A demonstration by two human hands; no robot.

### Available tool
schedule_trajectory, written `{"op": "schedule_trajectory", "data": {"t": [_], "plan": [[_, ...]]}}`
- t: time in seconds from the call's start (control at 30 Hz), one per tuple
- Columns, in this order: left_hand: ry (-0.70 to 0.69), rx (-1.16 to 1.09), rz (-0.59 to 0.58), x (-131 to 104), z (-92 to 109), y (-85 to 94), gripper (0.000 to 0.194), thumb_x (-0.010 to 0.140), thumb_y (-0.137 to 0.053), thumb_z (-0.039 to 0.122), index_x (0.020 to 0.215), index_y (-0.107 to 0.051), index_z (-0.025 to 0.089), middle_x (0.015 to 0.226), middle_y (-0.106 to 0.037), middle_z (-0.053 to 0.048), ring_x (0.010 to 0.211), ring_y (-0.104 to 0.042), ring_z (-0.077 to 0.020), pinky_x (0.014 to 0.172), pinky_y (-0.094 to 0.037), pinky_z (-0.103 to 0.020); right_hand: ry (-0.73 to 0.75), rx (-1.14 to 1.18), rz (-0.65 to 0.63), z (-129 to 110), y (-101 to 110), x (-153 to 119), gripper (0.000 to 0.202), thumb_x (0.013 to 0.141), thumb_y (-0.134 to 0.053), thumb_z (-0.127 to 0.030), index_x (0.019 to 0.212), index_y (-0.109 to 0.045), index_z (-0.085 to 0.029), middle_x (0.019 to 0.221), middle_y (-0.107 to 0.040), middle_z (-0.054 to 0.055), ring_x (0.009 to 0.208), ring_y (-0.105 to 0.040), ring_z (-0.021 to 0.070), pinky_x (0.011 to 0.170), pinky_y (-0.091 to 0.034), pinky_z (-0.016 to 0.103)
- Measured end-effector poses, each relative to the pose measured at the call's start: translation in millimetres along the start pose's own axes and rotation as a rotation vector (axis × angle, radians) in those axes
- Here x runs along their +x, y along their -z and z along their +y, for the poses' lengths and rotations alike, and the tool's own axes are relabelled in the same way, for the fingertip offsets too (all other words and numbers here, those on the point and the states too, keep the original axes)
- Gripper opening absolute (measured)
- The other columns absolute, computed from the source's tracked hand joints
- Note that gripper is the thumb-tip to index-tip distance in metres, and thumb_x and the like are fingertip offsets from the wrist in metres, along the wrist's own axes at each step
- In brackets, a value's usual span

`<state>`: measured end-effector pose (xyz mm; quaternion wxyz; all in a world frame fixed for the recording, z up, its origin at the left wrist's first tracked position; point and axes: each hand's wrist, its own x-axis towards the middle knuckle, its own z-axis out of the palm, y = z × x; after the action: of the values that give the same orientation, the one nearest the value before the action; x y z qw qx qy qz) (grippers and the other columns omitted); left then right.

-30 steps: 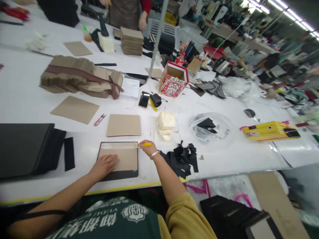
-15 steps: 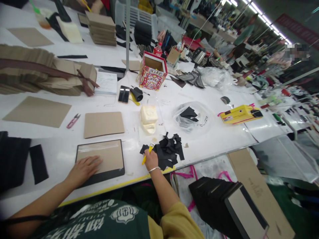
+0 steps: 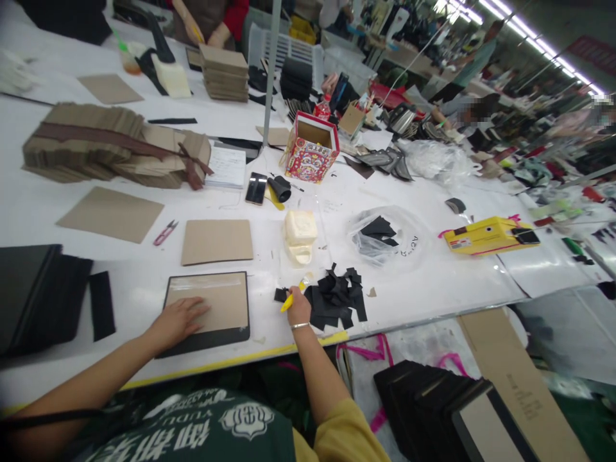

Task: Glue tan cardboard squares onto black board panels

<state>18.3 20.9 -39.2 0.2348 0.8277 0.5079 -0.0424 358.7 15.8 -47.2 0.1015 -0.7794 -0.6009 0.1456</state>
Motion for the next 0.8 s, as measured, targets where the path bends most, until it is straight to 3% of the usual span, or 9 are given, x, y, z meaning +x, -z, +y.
{"op": "schedule_trajectory", "data": {"t": [0.17, 0.23, 0.33, 0.43, 0.5, 0.57, 0.67, 0.8], "plan": [[-0.005, -0.103, -0.067, 8, -6, 12.3, 0.044, 0.072, -0.053, 0.029, 0.115, -0.053, 0.019, 0.125, -0.048, -0.010, 0.111, -0.045, -0.0226, 0.095, -0.033, -0.035, 0.027, 0.122, 0.011, -13, 6, -10, 0.020, 0.086, -0.037, -0.031, 0.092, -0.052, -0.019, 0.074, -0.061, 0.002, 0.068, -0.058, 0.0131, 0.063, -0.039, 0.020], [0.021, -0.150, -0.038, 12, -2, 20.5, 0.047, 0.072, -0.052, 0.028, 0.118, -0.050, 0.017, 0.125, -0.047, -0.011, 0.111, -0.046, -0.0227, 0.095, -0.034, -0.035, 0.042, 0.205, 0.030, -22, 10, -12, 0.017, 0.084, -0.040, -0.029, 0.093, -0.050, -0.019, 0.080, -0.062, 0.002, 0.073, -0.059, 0.0134, 0.067, -0.041, 0.021], [-0.043, -0.260, 0.117, 18, 21, 35.9, 0.049, 0.076, -0.050, 0.033, 0.122, -0.044, 0.018, 0.122, -0.048, -0.010, 0.111, -0.044, -0.0218, 0.097, -0.033, -0.036, 0.092, 0.327, 0.035, -44, 21, -16, 0.018, 0.080, -0.045, -0.028, 0.094, -0.048, -0.018, 0.084, -0.062, 0.003, 0.077, -0.060, 0.0139, 0.072, -0.043, 0.023], [-0.179, -0.429, 0.247, 25, 53, 49.2, 0.053, 0.077, -0.051, 0.036, 0.126, -0.040, 0.020, 0.120, -0.047, -0.009, 0.109, -0.044, -0.0195, 0.094, -0.035, -0.034, 0.255, 0.423, -0.043, -72, 32, -19, 0.018, 0.078, -0.047, -0.026, 0.094, -0.046, -0.018, 0.083, -0.061, 0.004, 0.076, -0.059, 0.0136, 0.073, -0.044, 0.024], [-0.224, -0.522, 0.262, 30, 70, 53.9, 0.041, 0.077, -0.052, 0.033, 0.116, -0.051, 0.021, 0.110, -0.052, -0.008, 0.099, -0.049, -0.0177, 0.087, -0.040, -0.031, 0.384, 0.453, -0.113, -91, 35, -22, 0.015, 0.077, -0.047, -0.023, 0.091, -0.046, -0.018, 0.080, -0.058, 0.003, 0.073, -0.058, 0.0132, 0.071, -0.045, 0.024], [-0.213, -0.607, 0.255, 32, 76, 54.7, 0.021, 0.077, -0.051, 0.030, 0.091, -0.063, 0.020, 0.090, -0.057, -0.005, 0.083, -0.053, -0.0150, 0.077, -0.043, -0.028, 0.479, 0.463, -0.165, -106, 33, -25, 0.013, 0.076, -0.048, -0.021, 0.088, -0.046, -0.019, 0.079, -0.056, 0.002, 0.072, -0.057, 0.0130, 0.070, -0.045, 0.024], [-0.099, -0.766, 0.288, 27, 64, 50.7, 0.020, 0.077, -0.051, 0.031, 0.069, -0.064, 0.018, 0.073, -0.057, -0.002, 0.071, -0.053, -0.0129, 0.067, -0.042, -0.025, 0.520, 0.462, -0.217, -119, 24, -28, 0.018, 0.072, -0.051, -0.019, 0.089, -0.045, -0.019, 0.082, -0.055, 0.002, 0.074, -0.058, 0.0136, 0.068, -0.045, 0.024], [0.193, -0.935, 0.397, 9, 24, 40.0, 0.024, 0.074, -0.053, 0.038, 0.073, -0.066, 0.017, 0.076, -0.062, -0.003, 0.075, -0.056, -0.0153, 0.071, -0.042, -0.026, 0.436, 0.413, -0.288, -119, 11, -23, 0.020, 0.072, -0.055, -0.023, 0.089, -0.045, -0.021, 0.080, -0.058, 0.001, 0.072, -0.059, 0.0152, 0.065, -0.045, 0.026]]}}
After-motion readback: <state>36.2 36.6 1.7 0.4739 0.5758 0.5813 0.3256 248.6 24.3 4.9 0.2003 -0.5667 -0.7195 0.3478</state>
